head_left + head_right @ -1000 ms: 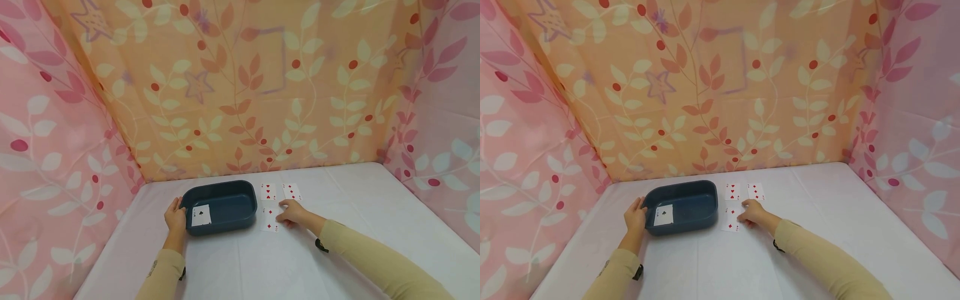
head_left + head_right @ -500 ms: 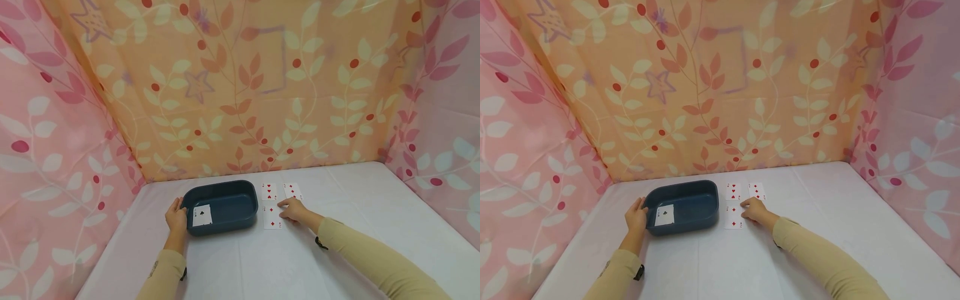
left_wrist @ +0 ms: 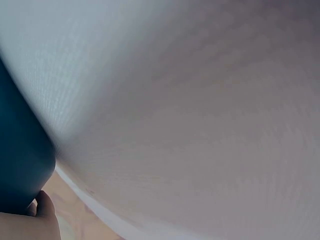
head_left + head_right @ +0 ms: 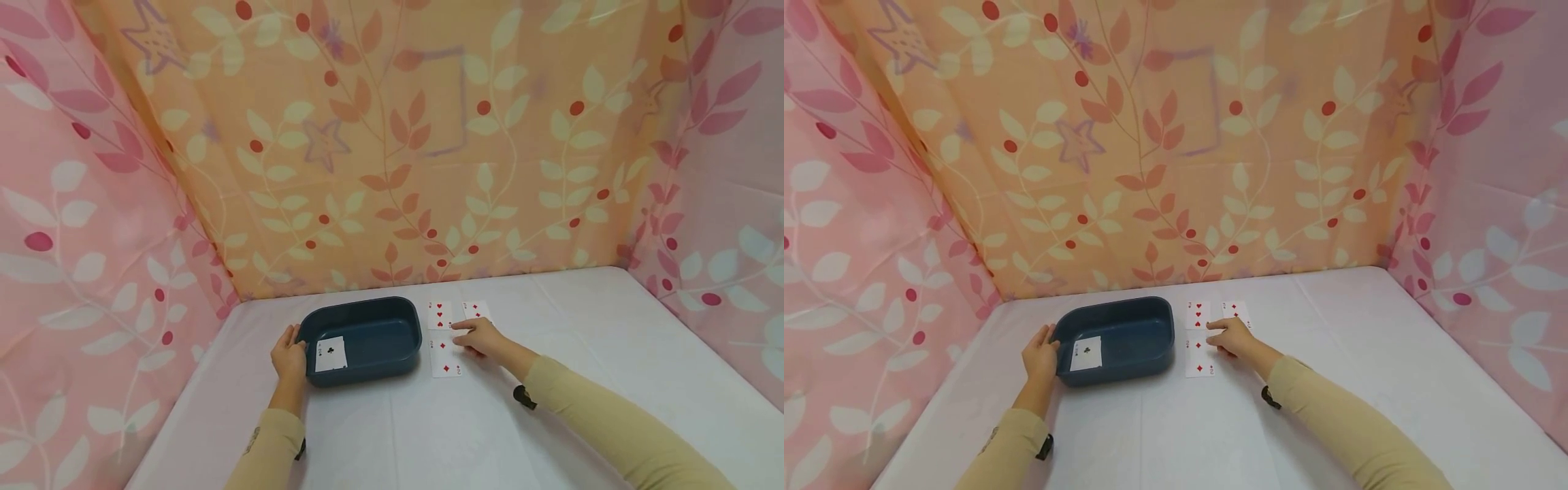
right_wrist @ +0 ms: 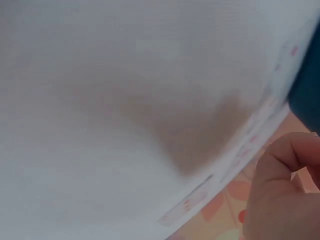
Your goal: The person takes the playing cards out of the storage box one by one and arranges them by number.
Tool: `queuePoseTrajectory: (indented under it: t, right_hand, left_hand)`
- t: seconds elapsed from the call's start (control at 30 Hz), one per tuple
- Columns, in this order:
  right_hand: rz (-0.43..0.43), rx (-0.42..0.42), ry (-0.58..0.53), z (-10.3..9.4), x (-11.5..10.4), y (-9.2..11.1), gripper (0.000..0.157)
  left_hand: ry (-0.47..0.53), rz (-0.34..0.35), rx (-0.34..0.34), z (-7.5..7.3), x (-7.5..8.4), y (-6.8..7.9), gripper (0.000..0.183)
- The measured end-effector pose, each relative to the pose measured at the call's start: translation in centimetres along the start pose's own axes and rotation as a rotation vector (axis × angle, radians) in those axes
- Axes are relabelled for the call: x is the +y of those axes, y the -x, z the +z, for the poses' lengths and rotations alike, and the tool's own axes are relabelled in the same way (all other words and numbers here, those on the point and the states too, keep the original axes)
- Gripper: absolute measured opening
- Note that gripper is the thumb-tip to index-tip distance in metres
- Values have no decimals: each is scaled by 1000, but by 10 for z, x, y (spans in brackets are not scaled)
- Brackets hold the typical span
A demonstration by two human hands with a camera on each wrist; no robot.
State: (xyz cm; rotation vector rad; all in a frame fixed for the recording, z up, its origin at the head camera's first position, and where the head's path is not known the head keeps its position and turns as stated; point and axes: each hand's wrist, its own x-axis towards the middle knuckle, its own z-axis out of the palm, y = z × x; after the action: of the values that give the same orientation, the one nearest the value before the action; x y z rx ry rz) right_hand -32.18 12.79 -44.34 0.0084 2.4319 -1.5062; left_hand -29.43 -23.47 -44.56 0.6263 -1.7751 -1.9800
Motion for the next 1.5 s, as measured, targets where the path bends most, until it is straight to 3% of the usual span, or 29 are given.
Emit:
queuePoseTrajectory:
  t: [0.37,0.9,1.17,1.5]
  right_hand:
    - [-79,-104,-301,25,-38,5,48]
    - [-181,-229,-494,72,-70,4,48]
    - [-194,-209,-419,97,-81,1,48]
    - [-222,-306,-126,124,-85,-18,59]
  left_hand:
    - [-21,-1,1,-1,-1,1,56]
    - [-26,14,-4,0,-2,-1,56]
    - [-33,14,-5,-1,-2,-1,55]
    - [-18,0,6,1,4,2,56]
